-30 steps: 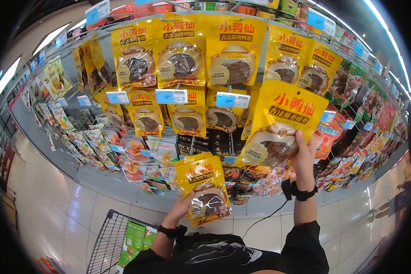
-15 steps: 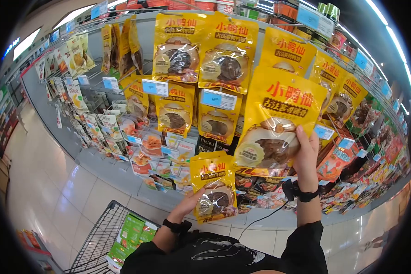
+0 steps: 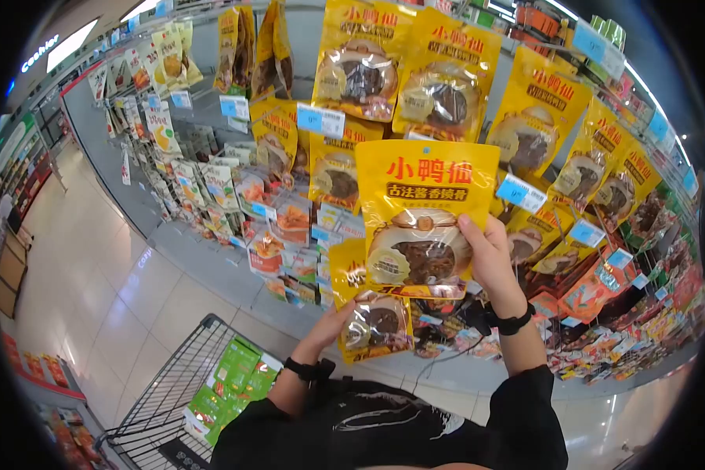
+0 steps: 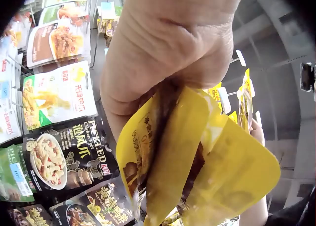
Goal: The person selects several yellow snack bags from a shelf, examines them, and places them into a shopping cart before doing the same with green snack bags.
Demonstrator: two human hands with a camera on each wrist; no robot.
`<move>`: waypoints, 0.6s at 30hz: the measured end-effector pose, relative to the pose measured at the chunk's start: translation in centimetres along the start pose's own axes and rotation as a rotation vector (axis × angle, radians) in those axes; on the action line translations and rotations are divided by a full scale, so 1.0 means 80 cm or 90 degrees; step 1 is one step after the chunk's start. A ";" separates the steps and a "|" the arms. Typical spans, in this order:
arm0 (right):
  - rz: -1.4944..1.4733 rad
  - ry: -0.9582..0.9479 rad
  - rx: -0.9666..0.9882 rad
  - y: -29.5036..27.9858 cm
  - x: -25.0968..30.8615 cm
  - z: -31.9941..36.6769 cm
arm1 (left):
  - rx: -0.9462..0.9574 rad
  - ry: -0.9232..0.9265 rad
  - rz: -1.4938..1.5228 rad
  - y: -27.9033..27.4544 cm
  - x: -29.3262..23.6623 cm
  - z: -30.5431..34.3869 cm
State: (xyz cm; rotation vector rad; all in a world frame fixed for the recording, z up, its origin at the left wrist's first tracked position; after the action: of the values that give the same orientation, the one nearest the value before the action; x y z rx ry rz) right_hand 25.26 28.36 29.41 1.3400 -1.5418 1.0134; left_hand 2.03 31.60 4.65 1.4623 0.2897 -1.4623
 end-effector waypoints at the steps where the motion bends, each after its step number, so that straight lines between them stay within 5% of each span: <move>1: -0.003 0.014 -0.002 0.001 -0.018 0.006 | -0.004 -0.013 0.005 -0.006 0.004 0.003; 8: -0.220 0.192 -0.002 0.015 -0.114 0.042 | -0.045 0.030 0.126 -0.033 -0.016 0.029; 18: -0.212 0.168 -0.102 -0.006 -0.140 0.054 | -0.090 0.030 0.080 -0.033 -0.023 0.036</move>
State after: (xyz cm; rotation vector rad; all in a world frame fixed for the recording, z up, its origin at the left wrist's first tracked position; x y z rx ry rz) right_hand 26.33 27.83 17.43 1.2436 -1.1329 0.8024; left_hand -2.17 31.55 5.68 1.3778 0.3182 -1.2827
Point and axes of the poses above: each hand's wrist, its own z-axis away from the middle knuckle, its own y-axis out of the palm, x = y × z, the point moved 1 cm from there along -z, towards the middle knuckle, and after that the axes turned 1 degree about x, right-handed, at the moved point
